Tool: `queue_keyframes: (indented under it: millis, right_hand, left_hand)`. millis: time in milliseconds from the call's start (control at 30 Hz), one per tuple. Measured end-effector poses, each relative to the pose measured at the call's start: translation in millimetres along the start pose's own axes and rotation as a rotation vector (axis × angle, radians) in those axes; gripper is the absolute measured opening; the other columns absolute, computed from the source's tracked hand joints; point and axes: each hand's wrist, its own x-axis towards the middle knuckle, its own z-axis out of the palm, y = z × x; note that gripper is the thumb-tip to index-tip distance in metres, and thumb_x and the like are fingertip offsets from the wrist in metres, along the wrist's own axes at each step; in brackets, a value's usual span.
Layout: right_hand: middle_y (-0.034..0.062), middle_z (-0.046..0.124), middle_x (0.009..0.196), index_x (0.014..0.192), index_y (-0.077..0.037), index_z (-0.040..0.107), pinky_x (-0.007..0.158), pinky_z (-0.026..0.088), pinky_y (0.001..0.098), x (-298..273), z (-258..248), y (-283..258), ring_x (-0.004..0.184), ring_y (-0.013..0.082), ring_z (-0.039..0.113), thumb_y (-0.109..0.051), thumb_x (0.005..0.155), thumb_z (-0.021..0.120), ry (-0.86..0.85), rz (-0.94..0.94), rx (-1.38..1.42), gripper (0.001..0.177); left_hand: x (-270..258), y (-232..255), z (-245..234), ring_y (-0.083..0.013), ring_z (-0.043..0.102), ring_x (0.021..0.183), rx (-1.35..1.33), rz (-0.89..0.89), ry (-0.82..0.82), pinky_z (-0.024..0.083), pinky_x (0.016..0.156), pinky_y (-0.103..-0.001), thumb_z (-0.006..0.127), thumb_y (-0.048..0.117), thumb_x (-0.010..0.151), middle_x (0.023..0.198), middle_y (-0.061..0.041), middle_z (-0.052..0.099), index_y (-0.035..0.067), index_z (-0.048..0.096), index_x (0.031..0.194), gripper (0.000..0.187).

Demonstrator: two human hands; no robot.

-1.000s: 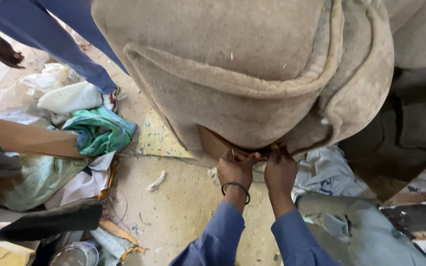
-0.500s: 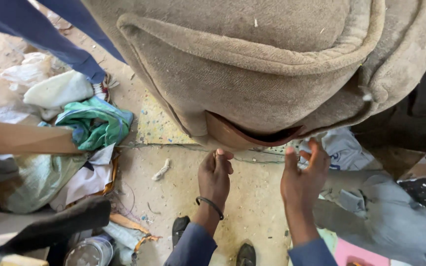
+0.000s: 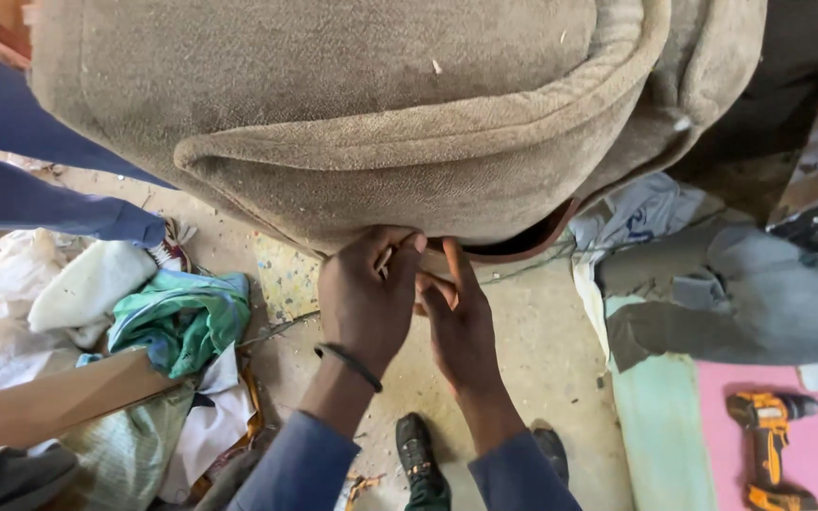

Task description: The person uses a cordless drill to drive a screw into the wooden leg of a sofa. They then manually pull and smooth the fabric upholstery over the leg to secure it in place.

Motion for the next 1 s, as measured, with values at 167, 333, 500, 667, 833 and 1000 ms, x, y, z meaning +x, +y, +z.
queue_keyframes:
  millis: [167, 333, 500, 667, 833, 1000]
  right_hand:
    - [0.0072, 0.08, 0.152, 0.186, -0.036, 0.028, 0.104, 0.069, 0.033, 8, 25, -21, 0.127, 0.0142, 0.078, -0.034, 0.112, 0.066, 0.083, 0.018, -0.208, 0.083]
    - [0.0222, 0.051, 0.175, 0.189, -0.027, 0.01, 0.114, 0.065, 0.0516, 26, 15, 1, 0.142, 0.0361, 0.074, -0.02, 0.107, 0.077, -0.054, -0.041, -0.253, 0.105]
    - [0.0358, 0.041, 0.182, 0.179, -0.013, 0.044, 0.12, 0.06, 0.0616, -16, -28, -23, 0.148, 0.0475, 0.067, -0.012, 0.108, 0.073, -0.039, -0.13, -0.237, 0.077]
    - [0.0025, 0.096, 0.13, 0.135, -0.015, 0.089, 0.102, 0.067, 0.0295, -70, -47, -18, 0.122, 0.0129, 0.086, -0.026, 0.106, 0.069, -0.094, -0.018, -0.481, 0.036]
    - [0.0064, 0.096, 0.131, 0.136, -0.013, 0.09, 0.103, 0.069, 0.0352, -102, -74, -10, 0.125, 0.0189, 0.087, -0.003, 0.102, 0.069, 0.082, 0.226, -0.346, 0.041]
    - [0.0114, 0.097, 0.114, 0.125, -0.005, 0.092, 0.092, 0.066, 0.0363, -113, -112, 3, 0.108, 0.022, 0.086, -0.015, 0.112, 0.063, 0.084, 0.198, -0.252, 0.033]
  left_hand:
    - [1, -24, -8, -0.0341, 0.077, 0.066, 0.059, -0.073, -0.139, 0.061, 0.065, -0.046, 0.078, 0.032, 0.105, 0.076, -0.003, 0.084, 0.037, 0.091, 0.115, 0.017]
    - [-31, -53, -2, -0.02, 0.069, 0.065, -0.121, -0.314, -0.107, 0.055, 0.067, -0.039, 0.077, 0.039, 0.108, 0.068, -0.008, 0.074, 0.023, 0.086, 0.13, 0.029]
    - [-63, -48, 1, -0.0231, 0.075, 0.075, -0.29, -0.465, -0.151, 0.058, 0.077, -0.039, 0.066, 0.062, 0.111, 0.072, -0.01, 0.08, 0.013, 0.082, 0.138, 0.058]
    - [-90, -10, 19, -0.0271, 0.088, 0.106, -0.069, -0.659, -0.405, 0.064, 0.086, -0.046, 0.037, 0.081, 0.095, 0.109, -0.008, 0.093, 0.028, 0.075, 0.135, 0.077]
    - [-124, -2, 41, -0.0345, 0.081, 0.128, -0.037, -0.623, -0.622, 0.06, 0.102, -0.052, 0.033, 0.091, 0.086, 0.12, -0.008, 0.09, 0.02, 0.048, 0.171, 0.111]
    - [-153, -3, 68, -0.0435, 0.08, 0.121, -0.012, -0.534, -0.741, 0.057, 0.096, -0.055, 0.039, 0.082, 0.096, 0.127, -0.012, 0.088, 0.022, 0.035, 0.177, 0.101]
